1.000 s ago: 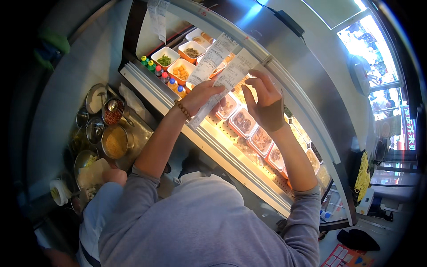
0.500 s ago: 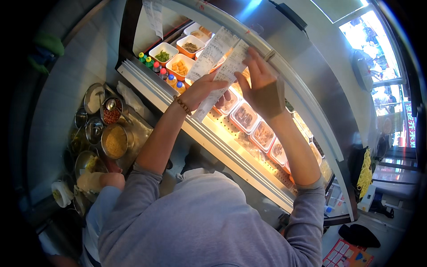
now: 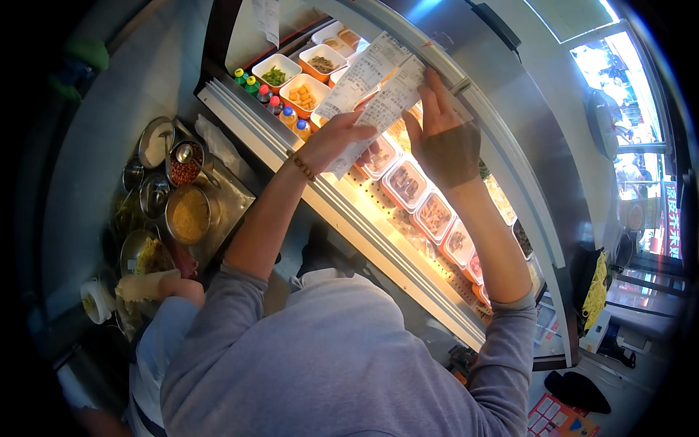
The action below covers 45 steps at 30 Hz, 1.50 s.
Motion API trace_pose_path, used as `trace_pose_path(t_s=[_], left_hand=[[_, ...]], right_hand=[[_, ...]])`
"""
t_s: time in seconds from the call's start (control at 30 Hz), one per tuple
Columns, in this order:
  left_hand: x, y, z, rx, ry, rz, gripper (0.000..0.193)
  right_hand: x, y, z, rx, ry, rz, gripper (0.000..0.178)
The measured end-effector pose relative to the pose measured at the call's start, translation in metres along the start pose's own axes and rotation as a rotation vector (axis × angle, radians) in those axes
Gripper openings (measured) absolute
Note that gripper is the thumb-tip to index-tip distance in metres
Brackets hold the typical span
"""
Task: The person opens a plastic bag of food, places it in a container, and then assembles a meal by adding various ingredients from a refrigerated display case into a black tray. They then add noodles from a large bowl to the tray.
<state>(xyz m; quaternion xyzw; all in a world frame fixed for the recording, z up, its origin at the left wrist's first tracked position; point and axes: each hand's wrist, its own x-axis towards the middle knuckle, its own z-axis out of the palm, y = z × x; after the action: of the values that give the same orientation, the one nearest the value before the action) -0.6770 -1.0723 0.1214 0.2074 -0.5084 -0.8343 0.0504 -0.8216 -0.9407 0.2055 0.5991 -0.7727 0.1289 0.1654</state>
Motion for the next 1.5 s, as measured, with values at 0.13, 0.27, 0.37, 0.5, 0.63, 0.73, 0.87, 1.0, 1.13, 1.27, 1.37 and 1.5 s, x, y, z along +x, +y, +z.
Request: trace_pose_path(t_s=[0.13, 0.27, 0.37, 0.5, 0.63, 0.73, 0.87, 1.0, 1.13, 1.27, 1.37, 1.5], left_hand=[[-0.017, -0.027, -0.015, 0.054, -0.005, 0.016, 0.029], [-0.036, -0.064, -0.031, -0.058, 0.029, 0.031, 0.05], [-0.055, -0.083, -0.03, -0.181, 0.095, 0.032, 0.057], [-0.09, -0.124, -0.016, -0.266, 0.327, 0.05, 0.051], [-0.154, -0.207, 0.011, -0.043, 0.582, -0.088, 0.043], [-0.252, -0.285, 0.055, 0.814, 0.731, -0.183, 0.038], [-0.388, -0.385, 0.121, 0.879, 0.863, -0.71, 0.039], [-0.466, -0.355, 0.204, 0.725, 1.163, -0.736, 0.053], [-0.5, -0.401, 0.269, 0.466, 1.586, -0.523, 0.052], [-0.54, -0.449, 0.353, 0.188, 1.712, -0.551, 0.05], [-0.567, -0.484, 0.391, 0.02, 1.816, -0.43, 0.05], [-0.639, -0.502, 0.421, 0.124, 1.86, -0.459, 0.046]], right_hand=[[-0.022, 0.0, -0.002, 0.167, 0.091, -0.079, 0.031], [-0.08, -0.011, 0.003, 0.43, -0.101, 0.048, 0.025], [-0.14, -0.018, 0.03, 0.637, -0.214, 0.159, 0.026], [-0.202, -0.034, 0.058, 0.726, -0.481, 0.151, 0.021], [-0.225, -0.063, 0.065, 0.915, -0.53, -0.101, 0.018], [-0.254, -0.094, 0.093, 0.901, -0.677, -0.33, 0.018], [-0.28, -0.149, 0.093, 1.094, -0.63, -0.737, 0.012], [-0.302, -0.205, 0.069, 1.097, -0.885, -0.92, 0.018], [-0.329, -0.303, 0.0, 1.266, -1.029, -1.288, 0.017], [-0.394, -0.431, -0.107, 1.384, -1.487, -1.408, 0.015], [-0.446, -0.528, -0.205, 1.634, -1.694, -1.372, 0.018], [-0.515, -0.679, -0.332, 1.834, -1.866, -1.072, 0.029]])
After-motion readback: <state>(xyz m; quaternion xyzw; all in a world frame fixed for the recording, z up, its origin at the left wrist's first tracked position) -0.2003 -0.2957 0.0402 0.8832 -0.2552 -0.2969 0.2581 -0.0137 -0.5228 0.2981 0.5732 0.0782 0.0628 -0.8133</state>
